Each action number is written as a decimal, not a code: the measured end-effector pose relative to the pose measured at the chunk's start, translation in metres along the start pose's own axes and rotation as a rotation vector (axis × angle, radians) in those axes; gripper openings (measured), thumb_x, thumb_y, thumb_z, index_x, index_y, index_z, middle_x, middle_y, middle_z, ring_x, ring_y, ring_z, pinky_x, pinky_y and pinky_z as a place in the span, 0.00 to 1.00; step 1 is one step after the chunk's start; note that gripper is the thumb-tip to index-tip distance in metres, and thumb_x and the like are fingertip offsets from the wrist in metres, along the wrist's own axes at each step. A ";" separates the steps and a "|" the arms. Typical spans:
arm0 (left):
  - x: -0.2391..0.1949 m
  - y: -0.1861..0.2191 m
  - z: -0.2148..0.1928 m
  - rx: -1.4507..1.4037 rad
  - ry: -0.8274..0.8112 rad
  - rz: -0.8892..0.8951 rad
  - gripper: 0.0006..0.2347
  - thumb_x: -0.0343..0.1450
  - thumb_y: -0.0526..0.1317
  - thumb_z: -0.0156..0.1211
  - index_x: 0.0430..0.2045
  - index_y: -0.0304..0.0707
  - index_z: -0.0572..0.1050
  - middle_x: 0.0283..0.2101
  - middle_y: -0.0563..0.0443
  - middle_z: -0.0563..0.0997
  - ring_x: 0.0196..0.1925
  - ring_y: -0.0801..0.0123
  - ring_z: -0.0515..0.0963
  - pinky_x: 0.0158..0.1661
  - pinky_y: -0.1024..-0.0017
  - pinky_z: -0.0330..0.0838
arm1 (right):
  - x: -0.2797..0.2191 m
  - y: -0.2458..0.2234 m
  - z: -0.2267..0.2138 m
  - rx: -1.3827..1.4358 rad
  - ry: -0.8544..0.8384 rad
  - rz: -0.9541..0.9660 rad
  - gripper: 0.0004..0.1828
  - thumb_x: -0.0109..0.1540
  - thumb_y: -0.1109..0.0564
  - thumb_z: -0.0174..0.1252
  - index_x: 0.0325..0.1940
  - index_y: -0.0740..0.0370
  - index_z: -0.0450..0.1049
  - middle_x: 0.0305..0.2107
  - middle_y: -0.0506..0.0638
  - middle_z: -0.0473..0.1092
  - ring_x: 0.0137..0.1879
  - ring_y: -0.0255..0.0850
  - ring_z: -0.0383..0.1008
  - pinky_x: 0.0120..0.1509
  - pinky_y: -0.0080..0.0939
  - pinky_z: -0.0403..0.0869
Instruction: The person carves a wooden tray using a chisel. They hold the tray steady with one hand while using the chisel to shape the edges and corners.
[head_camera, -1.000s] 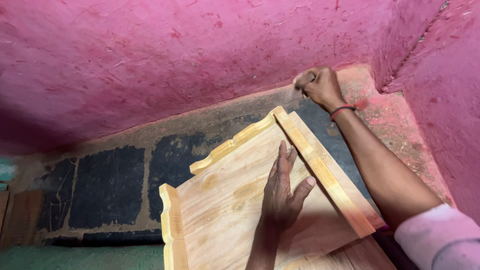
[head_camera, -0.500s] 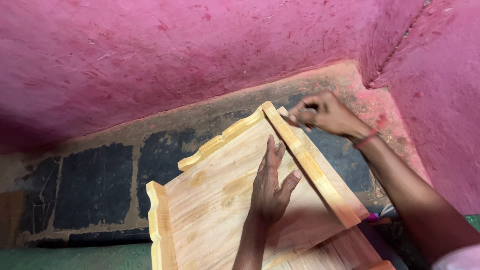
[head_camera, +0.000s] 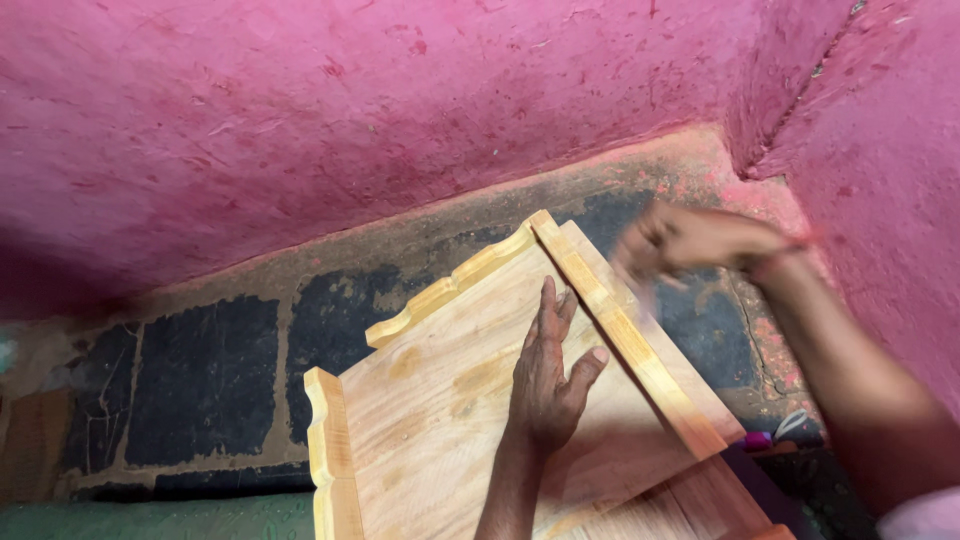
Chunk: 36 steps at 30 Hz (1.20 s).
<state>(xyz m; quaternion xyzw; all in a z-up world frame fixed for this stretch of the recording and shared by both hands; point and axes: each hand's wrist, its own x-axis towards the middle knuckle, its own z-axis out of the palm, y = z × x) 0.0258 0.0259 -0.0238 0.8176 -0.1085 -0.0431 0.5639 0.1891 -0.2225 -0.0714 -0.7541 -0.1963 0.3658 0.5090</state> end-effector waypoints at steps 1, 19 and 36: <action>-0.001 0.000 0.001 0.016 0.001 -0.011 0.40 0.74 0.47 0.56 0.76 0.28 0.39 0.72 0.28 0.66 0.78 0.41 0.61 0.72 0.56 0.52 | 0.025 -0.001 0.003 0.003 0.239 -0.042 0.10 0.63 0.56 0.60 0.35 0.67 0.82 0.18 0.50 0.75 0.17 0.34 0.70 0.19 0.34 0.69; 0.000 0.006 -0.001 0.046 -0.018 -0.069 0.41 0.71 0.46 0.56 0.76 0.29 0.39 0.72 0.30 0.67 0.78 0.42 0.60 0.73 0.56 0.52 | 0.104 0.000 -0.010 0.023 0.574 0.026 0.07 0.62 0.61 0.64 0.35 0.70 0.83 0.27 0.51 0.80 0.23 0.30 0.70 0.26 0.31 0.69; 0.001 0.003 0.002 0.048 -0.025 -0.075 0.42 0.69 0.44 0.57 0.76 0.30 0.38 0.72 0.30 0.66 0.78 0.41 0.59 0.72 0.56 0.51 | 0.105 0.004 -0.017 0.070 0.367 0.020 0.09 0.59 0.60 0.62 0.40 0.66 0.85 0.24 0.49 0.78 0.22 0.32 0.66 0.25 0.33 0.66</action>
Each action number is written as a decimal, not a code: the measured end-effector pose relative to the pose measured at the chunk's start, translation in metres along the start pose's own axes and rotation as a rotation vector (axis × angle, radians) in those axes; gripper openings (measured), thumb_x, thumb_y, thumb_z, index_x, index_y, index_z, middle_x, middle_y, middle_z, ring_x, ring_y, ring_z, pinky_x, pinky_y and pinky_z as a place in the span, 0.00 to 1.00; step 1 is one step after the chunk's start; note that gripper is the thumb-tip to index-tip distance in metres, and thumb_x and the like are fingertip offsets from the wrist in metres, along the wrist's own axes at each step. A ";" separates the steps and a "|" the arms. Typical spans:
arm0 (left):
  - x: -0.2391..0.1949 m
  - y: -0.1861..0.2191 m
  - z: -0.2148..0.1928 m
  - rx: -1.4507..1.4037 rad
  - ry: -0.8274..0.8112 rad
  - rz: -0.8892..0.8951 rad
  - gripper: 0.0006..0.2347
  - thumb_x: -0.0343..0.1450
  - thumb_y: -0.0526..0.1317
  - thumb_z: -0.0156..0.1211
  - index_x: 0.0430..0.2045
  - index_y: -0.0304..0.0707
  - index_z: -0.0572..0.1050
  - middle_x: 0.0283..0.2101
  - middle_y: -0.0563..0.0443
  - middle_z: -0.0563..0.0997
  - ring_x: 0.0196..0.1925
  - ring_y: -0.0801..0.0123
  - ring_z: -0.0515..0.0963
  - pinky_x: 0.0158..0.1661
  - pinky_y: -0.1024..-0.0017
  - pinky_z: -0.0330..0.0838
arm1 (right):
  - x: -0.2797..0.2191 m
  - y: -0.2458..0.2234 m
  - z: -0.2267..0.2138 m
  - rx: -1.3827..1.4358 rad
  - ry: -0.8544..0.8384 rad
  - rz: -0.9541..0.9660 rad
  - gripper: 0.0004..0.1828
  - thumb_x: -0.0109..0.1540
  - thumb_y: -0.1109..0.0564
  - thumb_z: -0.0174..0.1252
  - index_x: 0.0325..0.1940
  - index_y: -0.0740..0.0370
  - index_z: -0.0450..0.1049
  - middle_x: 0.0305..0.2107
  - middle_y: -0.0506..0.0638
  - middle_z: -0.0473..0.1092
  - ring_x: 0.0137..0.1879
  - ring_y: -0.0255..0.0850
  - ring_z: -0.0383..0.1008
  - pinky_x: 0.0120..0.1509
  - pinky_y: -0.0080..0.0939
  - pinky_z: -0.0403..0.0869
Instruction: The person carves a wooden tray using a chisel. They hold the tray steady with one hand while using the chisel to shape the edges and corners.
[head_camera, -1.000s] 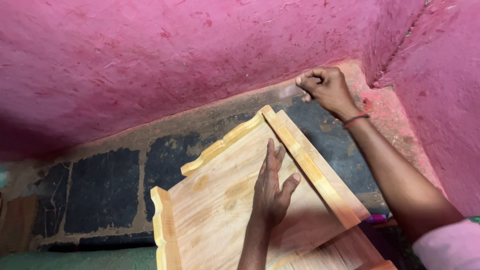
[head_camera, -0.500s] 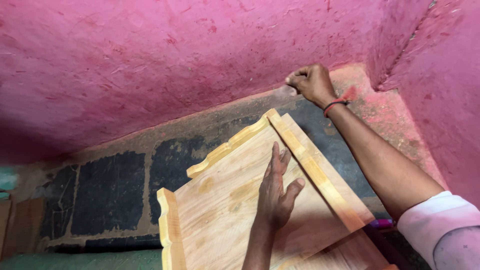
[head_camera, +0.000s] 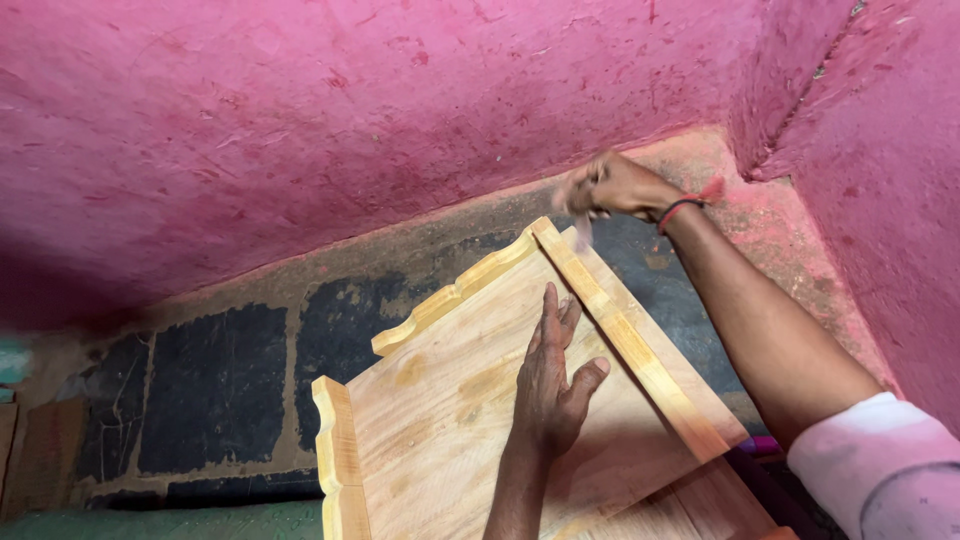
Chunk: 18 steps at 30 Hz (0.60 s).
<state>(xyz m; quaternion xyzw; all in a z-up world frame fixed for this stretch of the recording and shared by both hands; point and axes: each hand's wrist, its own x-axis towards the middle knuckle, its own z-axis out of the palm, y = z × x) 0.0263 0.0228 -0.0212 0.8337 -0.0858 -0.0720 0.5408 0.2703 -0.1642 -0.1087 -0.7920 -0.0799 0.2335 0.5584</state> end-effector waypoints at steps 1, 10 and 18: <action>0.000 0.000 -0.001 -0.014 0.005 -0.002 0.42 0.69 0.44 0.57 0.76 0.30 0.38 0.72 0.30 0.66 0.78 0.42 0.59 0.72 0.56 0.51 | 0.010 0.000 0.007 -0.022 0.199 -0.033 0.09 0.61 0.59 0.61 0.41 0.65 0.84 0.25 0.46 0.77 0.24 0.30 0.70 0.26 0.31 0.71; -0.004 -0.003 -0.006 -0.018 0.010 -0.035 0.42 0.68 0.44 0.56 0.76 0.32 0.37 0.72 0.30 0.66 0.78 0.42 0.60 0.72 0.57 0.53 | -0.112 0.008 -0.054 0.263 -0.485 -0.156 0.11 0.62 0.55 0.63 0.36 0.67 0.81 0.29 0.51 0.82 0.21 0.30 0.71 0.21 0.31 0.70; 0.000 0.000 -0.001 0.003 -0.010 -0.001 0.43 0.67 0.42 0.57 0.76 0.31 0.38 0.72 0.30 0.67 0.77 0.42 0.60 0.72 0.57 0.53 | -0.159 0.006 -0.020 0.141 -0.595 0.029 0.11 0.53 0.61 0.66 0.39 0.65 0.85 0.24 0.50 0.82 0.17 0.30 0.73 0.19 0.32 0.71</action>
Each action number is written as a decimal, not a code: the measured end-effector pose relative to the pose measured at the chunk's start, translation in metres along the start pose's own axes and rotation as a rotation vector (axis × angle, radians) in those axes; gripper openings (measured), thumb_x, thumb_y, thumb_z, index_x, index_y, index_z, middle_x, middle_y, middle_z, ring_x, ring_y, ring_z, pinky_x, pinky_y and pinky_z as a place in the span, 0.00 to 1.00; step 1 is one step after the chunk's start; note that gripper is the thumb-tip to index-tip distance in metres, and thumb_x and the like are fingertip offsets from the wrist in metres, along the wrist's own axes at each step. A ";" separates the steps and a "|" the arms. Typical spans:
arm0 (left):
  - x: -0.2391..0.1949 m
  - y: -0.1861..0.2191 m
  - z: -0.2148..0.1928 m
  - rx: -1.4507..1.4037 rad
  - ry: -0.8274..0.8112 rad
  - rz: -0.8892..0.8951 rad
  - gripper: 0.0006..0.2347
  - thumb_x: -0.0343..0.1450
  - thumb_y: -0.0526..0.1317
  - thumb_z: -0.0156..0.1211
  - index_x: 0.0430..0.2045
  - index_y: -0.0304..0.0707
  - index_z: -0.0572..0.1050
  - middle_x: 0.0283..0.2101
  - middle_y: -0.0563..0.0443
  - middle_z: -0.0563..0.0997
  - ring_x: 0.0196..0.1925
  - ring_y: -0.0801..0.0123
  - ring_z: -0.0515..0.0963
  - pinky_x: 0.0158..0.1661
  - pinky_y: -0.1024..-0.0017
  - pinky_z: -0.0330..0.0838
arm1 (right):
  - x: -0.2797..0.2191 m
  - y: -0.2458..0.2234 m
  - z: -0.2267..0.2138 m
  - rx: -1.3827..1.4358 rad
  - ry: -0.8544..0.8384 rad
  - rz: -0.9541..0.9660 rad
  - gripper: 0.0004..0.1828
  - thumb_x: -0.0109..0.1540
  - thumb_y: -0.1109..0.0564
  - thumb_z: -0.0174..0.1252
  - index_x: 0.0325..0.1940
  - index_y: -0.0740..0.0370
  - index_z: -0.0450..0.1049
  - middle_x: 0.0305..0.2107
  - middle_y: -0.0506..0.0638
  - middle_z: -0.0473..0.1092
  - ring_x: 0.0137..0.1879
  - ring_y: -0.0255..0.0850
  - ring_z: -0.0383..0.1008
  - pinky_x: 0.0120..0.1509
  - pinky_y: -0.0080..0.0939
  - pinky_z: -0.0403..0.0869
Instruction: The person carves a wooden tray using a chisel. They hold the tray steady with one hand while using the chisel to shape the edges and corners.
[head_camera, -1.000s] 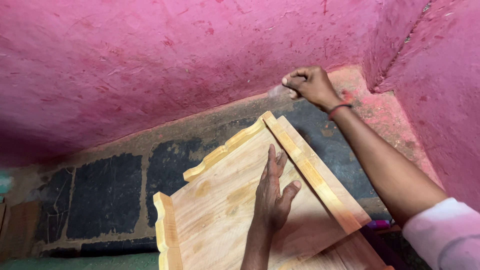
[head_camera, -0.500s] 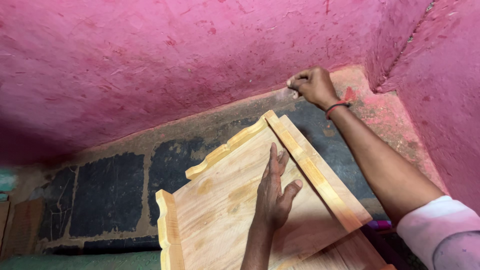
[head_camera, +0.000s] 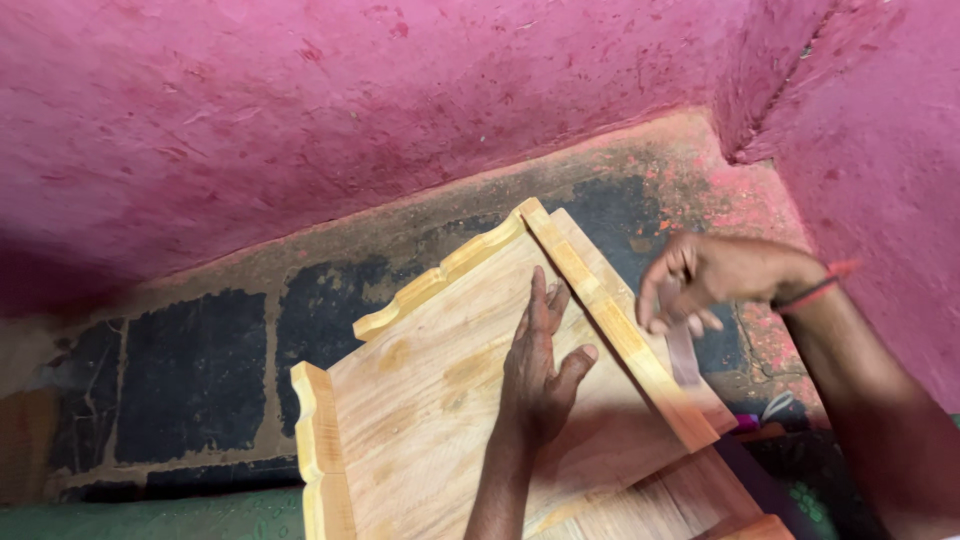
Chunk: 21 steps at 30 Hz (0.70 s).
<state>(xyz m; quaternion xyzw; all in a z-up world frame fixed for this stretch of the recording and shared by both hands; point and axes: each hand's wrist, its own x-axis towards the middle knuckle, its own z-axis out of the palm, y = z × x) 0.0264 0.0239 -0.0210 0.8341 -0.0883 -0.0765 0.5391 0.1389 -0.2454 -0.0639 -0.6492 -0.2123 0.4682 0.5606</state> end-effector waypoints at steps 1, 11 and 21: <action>0.000 0.001 0.000 -0.008 -0.003 -0.007 0.43 0.67 0.42 0.57 0.76 0.31 0.38 0.72 0.30 0.67 0.77 0.42 0.60 0.72 0.57 0.53 | 0.009 -0.004 -0.008 0.017 0.048 -0.008 0.13 0.52 0.62 0.64 0.40 0.64 0.86 0.25 0.50 0.82 0.17 0.30 0.73 0.19 0.33 0.71; 0.005 0.004 -0.005 -0.030 0.020 -0.037 0.43 0.64 0.39 0.55 0.76 0.30 0.39 0.72 0.29 0.66 0.78 0.43 0.59 0.73 0.58 0.51 | 0.154 -0.041 -0.051 -0.120 0.939 -0.200 0.08 0.62 0.56 0.66 0.39 0.62 0.82 0.29 0.49 0.79 0.27 0.30 0.78 0.33 0.32 0.79; -0.001 -0.005 -0.003 -0.061 0.014 0.003 0.42 0.67 0.39 0.56 0.76 0.32 0.39 0.72 0.31 0.66 0.78 0.44 0.60 0.72 0.58 0.55 | 0.069 -0.022 0.004 -0.094 0.798 -0.089 0.11 0.59 0.55 0.68 0.43 0.62 0.84 0.22 0.49 0.75 0.25 0.31 0.69 0.27 0.34 0.66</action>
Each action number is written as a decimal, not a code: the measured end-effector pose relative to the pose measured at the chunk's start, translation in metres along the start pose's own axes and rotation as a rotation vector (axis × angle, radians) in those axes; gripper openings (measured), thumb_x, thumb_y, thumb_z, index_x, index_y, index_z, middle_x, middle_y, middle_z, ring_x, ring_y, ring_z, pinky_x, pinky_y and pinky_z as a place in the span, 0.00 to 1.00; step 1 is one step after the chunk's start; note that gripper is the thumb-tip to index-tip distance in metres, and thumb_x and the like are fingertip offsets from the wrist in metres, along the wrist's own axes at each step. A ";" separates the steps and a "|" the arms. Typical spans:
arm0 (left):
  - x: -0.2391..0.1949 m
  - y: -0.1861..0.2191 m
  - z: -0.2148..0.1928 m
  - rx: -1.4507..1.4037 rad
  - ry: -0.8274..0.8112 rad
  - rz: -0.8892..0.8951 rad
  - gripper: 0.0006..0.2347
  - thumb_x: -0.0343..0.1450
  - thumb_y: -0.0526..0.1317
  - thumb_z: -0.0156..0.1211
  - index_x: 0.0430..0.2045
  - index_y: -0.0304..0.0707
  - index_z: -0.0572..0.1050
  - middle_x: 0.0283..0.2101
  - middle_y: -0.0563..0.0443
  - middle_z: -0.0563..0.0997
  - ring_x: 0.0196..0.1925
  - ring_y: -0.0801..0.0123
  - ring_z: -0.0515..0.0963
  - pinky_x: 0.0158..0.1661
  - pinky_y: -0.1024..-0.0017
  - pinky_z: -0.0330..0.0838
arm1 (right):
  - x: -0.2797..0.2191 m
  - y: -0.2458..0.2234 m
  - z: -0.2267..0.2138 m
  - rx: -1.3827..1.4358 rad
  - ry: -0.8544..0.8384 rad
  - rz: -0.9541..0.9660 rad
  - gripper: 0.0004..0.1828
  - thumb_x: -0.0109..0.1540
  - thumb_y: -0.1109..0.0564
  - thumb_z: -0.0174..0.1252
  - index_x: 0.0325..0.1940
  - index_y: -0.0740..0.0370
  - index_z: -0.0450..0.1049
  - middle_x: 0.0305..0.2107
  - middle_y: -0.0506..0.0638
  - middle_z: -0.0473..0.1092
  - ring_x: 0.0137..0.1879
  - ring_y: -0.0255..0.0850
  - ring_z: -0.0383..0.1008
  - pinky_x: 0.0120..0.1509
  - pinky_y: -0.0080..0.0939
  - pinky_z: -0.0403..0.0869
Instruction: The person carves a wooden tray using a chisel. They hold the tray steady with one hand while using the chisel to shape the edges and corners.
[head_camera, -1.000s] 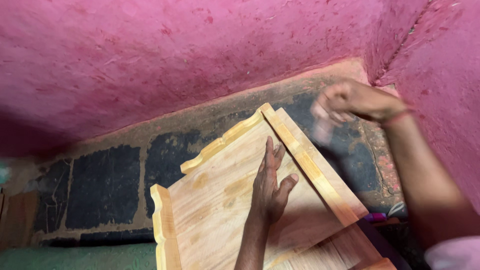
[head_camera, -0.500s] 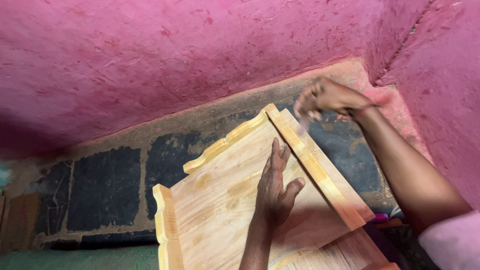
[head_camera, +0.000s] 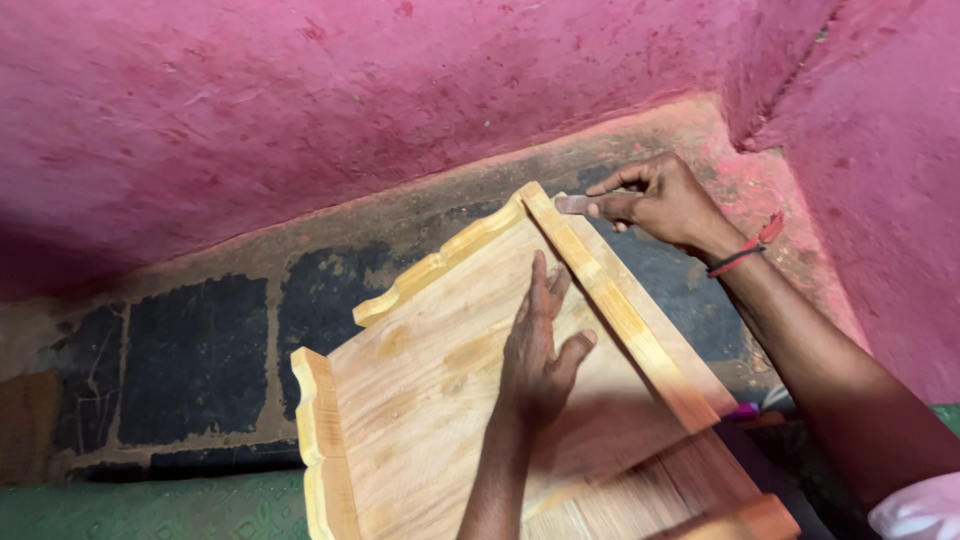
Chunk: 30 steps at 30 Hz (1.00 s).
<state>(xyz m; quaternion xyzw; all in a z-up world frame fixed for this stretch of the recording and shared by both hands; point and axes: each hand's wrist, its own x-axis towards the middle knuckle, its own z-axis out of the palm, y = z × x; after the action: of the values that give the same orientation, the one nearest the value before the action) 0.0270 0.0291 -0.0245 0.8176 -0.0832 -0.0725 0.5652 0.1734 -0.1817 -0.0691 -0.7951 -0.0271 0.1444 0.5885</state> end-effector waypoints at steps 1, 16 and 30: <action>0.000 -0.002 0.002 0.020 -0.001 0.021 0.42 0.67 0.39 0.57 0.76 0.33 0.38 0.72 0.31 0.67 0.78 0.44 0.60 0.73 0.58 0.54 | -0.011 0.000 -0.003 0.005 -0.013 -0.004 0.11 0.59 0.55 0.68 0.43 0.62 0.84 0.21 0.48 0.75 0.25 0.30 0.69 0.27 0.33 0.67; -0.013 -0.008 0.007 0.050 0.023 -0.028 0.42 0.67 0.40 0.56 0.76 0.40 0.37 0.71 0.33 0.68 0.76 0.46 0.63 0.70 0.59 0.58 | -0.174 0.016 -0.093 0.058 -0.539 0.264 0.11 0.56 0.62 0.65 0.40 0.64 0.87 0.18 0.51 0.78 0.14 0.35 0.66 0.17 0.38 0.65; -0.018 0.003 0.006 -0.025 0.016 -0.162 0.42 0.65 0.39 0.53 0.75 0.44 0.36 0.71 0.38 0.68 0.60 0.52 0.81 0.55 0.65 0.77 | -0.178 0.025 -0.103 -0.043 -0.814 -0.115 0.11 0.62 0.58 0.61 0.43 0.61 0.88 0.23 0.45 0.80 0.24 0.30 0.69 0.25 0.34 0.65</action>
<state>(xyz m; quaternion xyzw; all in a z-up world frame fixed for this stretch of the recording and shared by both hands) 0.0076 0.0265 -0.0230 0.8152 -0.0113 -0.1123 0.5681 0.0266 -0.3231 -0.0298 -0.6823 -0.3051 0.4131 0.5203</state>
